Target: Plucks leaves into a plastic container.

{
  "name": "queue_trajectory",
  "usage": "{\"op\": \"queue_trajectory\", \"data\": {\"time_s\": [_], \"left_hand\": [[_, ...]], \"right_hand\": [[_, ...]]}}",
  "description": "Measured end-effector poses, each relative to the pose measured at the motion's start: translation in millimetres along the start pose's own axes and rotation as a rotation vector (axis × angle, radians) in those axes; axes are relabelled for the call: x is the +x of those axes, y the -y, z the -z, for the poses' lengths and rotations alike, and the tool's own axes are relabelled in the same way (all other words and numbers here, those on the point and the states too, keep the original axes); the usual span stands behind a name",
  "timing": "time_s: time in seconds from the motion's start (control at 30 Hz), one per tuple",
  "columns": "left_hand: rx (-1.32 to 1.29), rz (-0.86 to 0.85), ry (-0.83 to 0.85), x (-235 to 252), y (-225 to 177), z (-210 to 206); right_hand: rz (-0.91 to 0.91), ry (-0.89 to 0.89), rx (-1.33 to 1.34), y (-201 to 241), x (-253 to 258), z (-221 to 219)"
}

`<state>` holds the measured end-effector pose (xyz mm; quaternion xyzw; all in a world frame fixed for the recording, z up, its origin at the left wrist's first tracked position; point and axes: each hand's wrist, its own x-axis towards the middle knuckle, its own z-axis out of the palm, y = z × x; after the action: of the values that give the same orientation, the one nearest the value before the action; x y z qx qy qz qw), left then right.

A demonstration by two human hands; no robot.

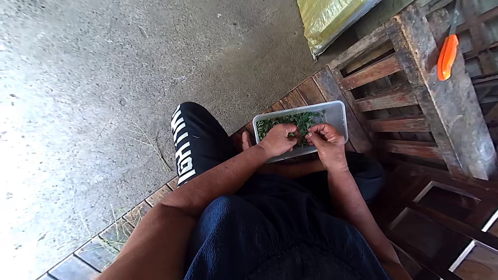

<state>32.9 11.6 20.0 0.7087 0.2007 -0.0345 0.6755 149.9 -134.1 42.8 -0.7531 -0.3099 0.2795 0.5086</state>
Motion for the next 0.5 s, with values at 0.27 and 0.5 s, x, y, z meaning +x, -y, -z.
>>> {"op": "queue_trajectory", "data": {"time_s": [0.27,0.5], "left_hand": [[-0.98,0.338,-0.089,1.6,10.0,-4.4],[-0.839,0.313,-0.065,2.9,11.3,-5.7]], "right_hand": [[-0.012,-0.013,-0.007,-0.7,-2.2,-1.8],[-0.001,0.023,0.015,-1.9,-1.9,-5.9]]}}
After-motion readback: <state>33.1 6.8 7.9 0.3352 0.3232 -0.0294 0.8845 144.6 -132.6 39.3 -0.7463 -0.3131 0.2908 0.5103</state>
